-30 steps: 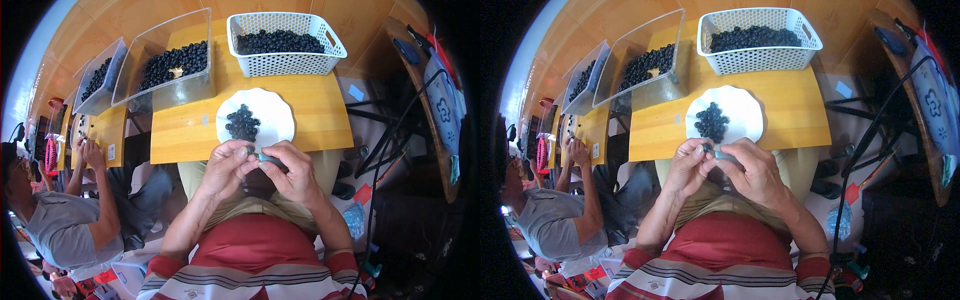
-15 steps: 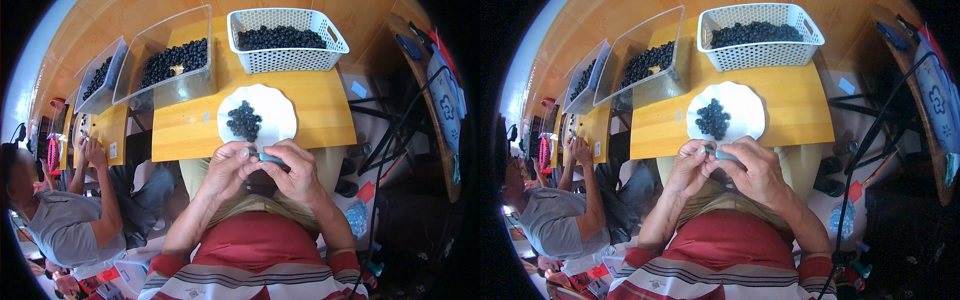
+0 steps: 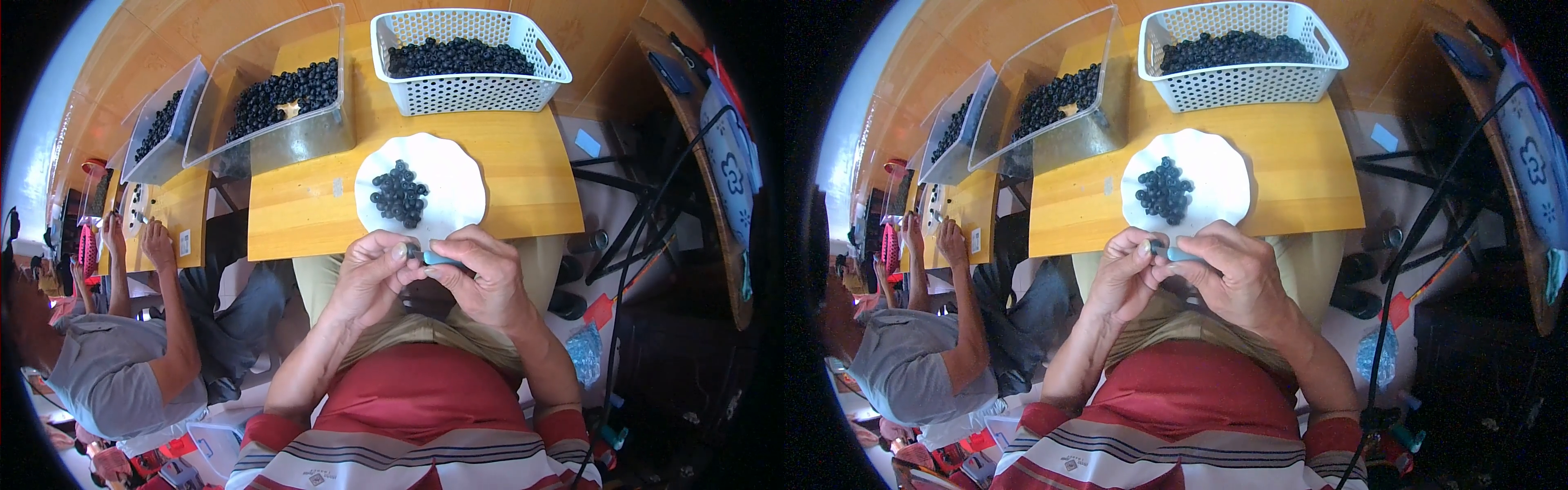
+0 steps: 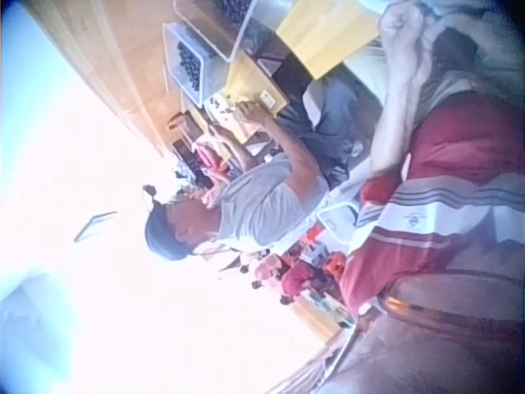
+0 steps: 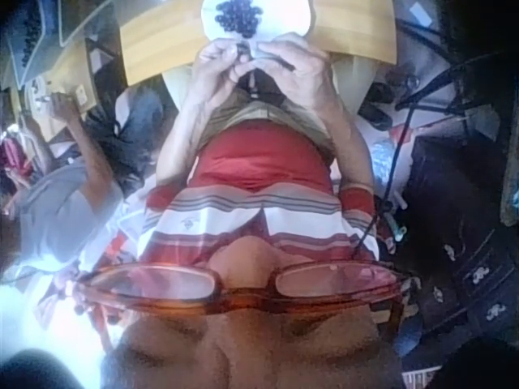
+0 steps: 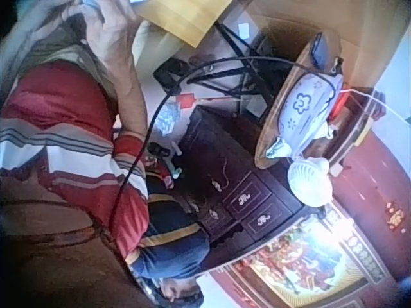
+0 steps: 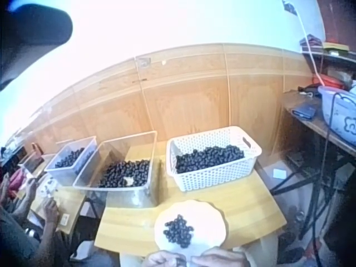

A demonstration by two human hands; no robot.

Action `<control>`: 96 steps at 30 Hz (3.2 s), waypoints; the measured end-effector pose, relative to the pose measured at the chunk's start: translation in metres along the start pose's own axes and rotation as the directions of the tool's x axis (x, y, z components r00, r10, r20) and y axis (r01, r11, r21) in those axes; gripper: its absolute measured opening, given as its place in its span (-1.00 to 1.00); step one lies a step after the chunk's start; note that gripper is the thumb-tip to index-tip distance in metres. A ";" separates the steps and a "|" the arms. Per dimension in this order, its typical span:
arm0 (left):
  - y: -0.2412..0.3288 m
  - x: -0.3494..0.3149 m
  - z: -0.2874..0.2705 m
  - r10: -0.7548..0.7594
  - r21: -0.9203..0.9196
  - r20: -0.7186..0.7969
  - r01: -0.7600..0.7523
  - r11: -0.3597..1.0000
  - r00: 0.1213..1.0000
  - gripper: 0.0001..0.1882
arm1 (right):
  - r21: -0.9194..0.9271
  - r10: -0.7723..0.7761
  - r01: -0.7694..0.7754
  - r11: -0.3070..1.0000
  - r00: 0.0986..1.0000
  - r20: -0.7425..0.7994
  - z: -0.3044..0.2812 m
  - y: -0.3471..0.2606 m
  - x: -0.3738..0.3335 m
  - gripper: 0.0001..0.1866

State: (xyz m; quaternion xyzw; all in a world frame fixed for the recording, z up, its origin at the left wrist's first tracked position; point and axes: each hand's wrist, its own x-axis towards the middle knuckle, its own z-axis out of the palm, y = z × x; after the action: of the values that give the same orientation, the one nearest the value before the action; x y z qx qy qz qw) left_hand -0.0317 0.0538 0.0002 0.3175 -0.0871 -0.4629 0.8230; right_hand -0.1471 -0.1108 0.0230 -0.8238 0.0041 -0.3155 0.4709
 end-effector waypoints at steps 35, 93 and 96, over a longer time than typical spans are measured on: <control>0.001 -0.014 -0.009 0.033 -0.041 0.096 -0.029 0.999 0.995 -0.91 | 0.063 0.017 -0.020 0.998 0.999 0.040 0.003 -0.007 -0.003 -0.69; 0.018 0.029 0.006 0.081 0.727 0.489 -0.354 -0.589 0.868 -0.74 | -0.097 0.346 -0.355 0.930 0.933 -0.102 -0.008 0.048 0.018 -0.77; 0.017 0.027 0.006 0.056 0.721 0.500 -0.380 -0.579 0.864 -0.67 | -0.076 0.365 -0.372 0.925 0.926 -0.094 -0.009 0.049 0.013 -0.78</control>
State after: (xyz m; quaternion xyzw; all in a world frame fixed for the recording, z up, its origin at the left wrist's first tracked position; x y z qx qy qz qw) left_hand -0.0070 0.0361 0.0110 0.7809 -0.5900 0.0365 0.2020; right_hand -0.1271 -0.1487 -0.0050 -0.8162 0.1919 -0.2529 0.4828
